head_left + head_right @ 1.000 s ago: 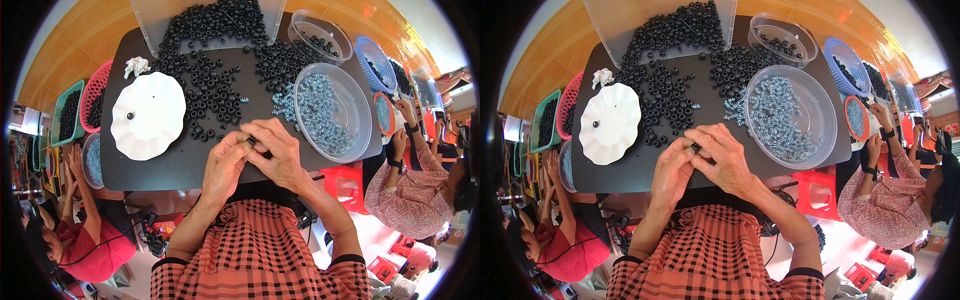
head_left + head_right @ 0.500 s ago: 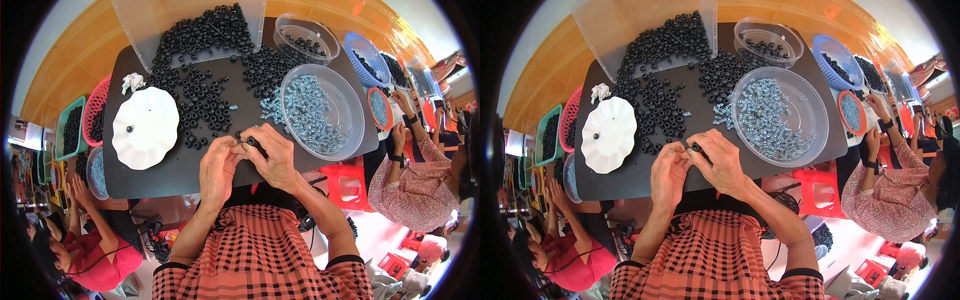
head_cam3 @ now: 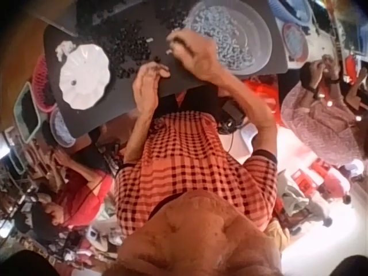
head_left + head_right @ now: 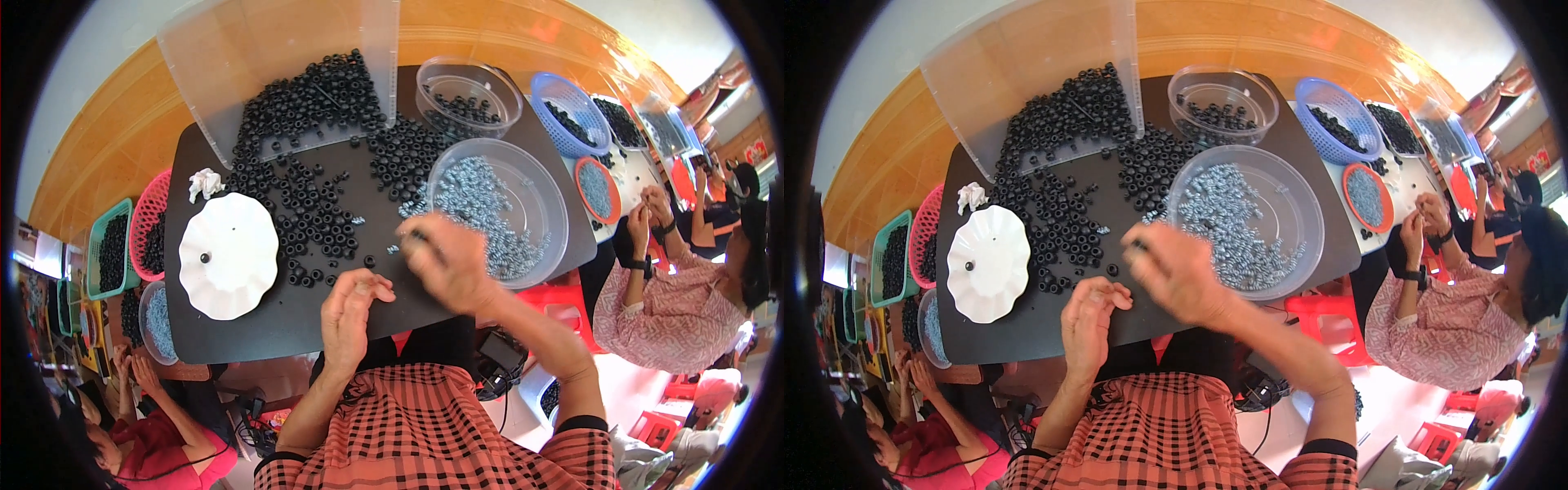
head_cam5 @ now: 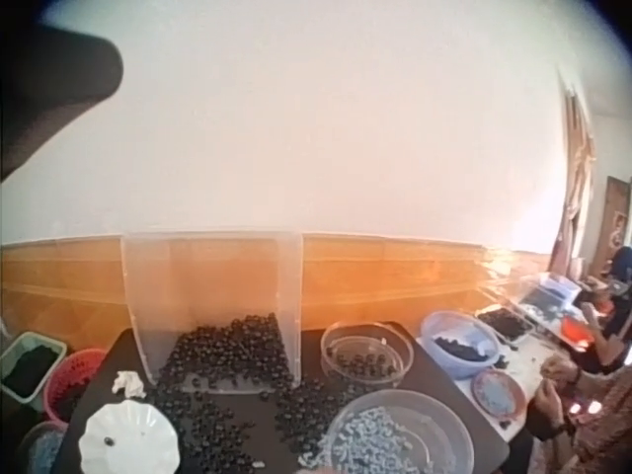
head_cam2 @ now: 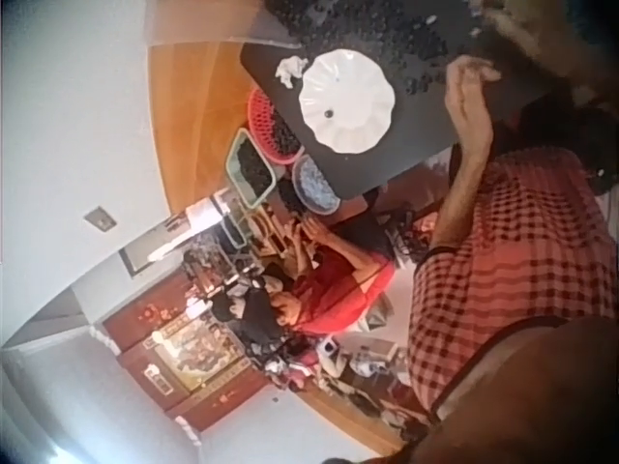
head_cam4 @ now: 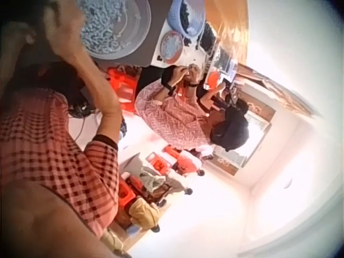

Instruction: The person repeatedly picks up small black rings and metallic coils from the table, fitting the coils into the rings by hand.

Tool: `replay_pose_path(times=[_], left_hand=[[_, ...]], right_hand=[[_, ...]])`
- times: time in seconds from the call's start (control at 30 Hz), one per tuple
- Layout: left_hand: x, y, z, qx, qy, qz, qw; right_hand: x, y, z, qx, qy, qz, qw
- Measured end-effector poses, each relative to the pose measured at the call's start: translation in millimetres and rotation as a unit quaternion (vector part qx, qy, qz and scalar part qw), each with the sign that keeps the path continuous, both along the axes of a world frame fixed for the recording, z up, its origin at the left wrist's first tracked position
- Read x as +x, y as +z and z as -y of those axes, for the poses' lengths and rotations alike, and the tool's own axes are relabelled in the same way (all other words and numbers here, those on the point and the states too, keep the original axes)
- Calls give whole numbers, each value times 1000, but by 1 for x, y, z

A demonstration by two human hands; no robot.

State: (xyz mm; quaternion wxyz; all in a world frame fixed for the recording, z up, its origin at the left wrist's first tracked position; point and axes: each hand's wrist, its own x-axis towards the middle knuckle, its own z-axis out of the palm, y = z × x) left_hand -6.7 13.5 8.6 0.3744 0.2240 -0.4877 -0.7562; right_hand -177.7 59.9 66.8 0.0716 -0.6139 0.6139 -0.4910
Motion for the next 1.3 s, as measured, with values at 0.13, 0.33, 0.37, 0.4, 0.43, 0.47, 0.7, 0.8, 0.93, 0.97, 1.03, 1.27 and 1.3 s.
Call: replay_pose_path(times=[0.13, 0.33, 0.37, 0.4, 0.43, 0.47, 0.7, 0.8, 0.93, 0.97, 1.03, 1.27, 1.3], left_hand=[[-2, -2, 1, -48, 6, 40, 998], [-4, 0, 4, -51, -14, 30, 998], [-4, 1, 4, -60, -22, 34, 997], [-3, 2, 6, -69, -26, 40, 996], [-2, 3, 6, -66, -21, 44, 997], [-3, 4, 7, -71, -27, 43, 996], [-1, 7, 8, -35, -53, 50, 997], [-1, 5, 10, -50, -56, 38, 997], [0, 9, 9, -30, -66, 52, 996], [0, 9, 9, -30, -66, 50, 996], [1, 9, 9, -30, -63, 50, 996], [0, 4, 8, 4, -50, 21, 999], [-1, 3, 8, 27, -40, 3, 999]], right_hand=[[-96, 15, 49, -57, -134, -99, 984], [-207, 18, 87, 64, -257, -174, 948], [-214, 13, 88, 107, -259, -241, 929], [-205, 11, 93, 110, -254, -239, 931], [-185, 14, 98, -1, -236, -296, 925], [-166, 17, 100, -112, -217, -351, 904], [-59, 2, 120, 16, 97, -178, 979], [-44, -15, 139, 30, 142, -192, 971], [-30, -15, 153, 108, 179, -261, 942], [-30, -20, 155, 100, 178, -279, 938], [-27, -18, 156, 109, 180, -276, 938], [-18, -9, 120, 112, 162, -46, 979], [-15, -4, 111, 116, 159, -21, 980]])
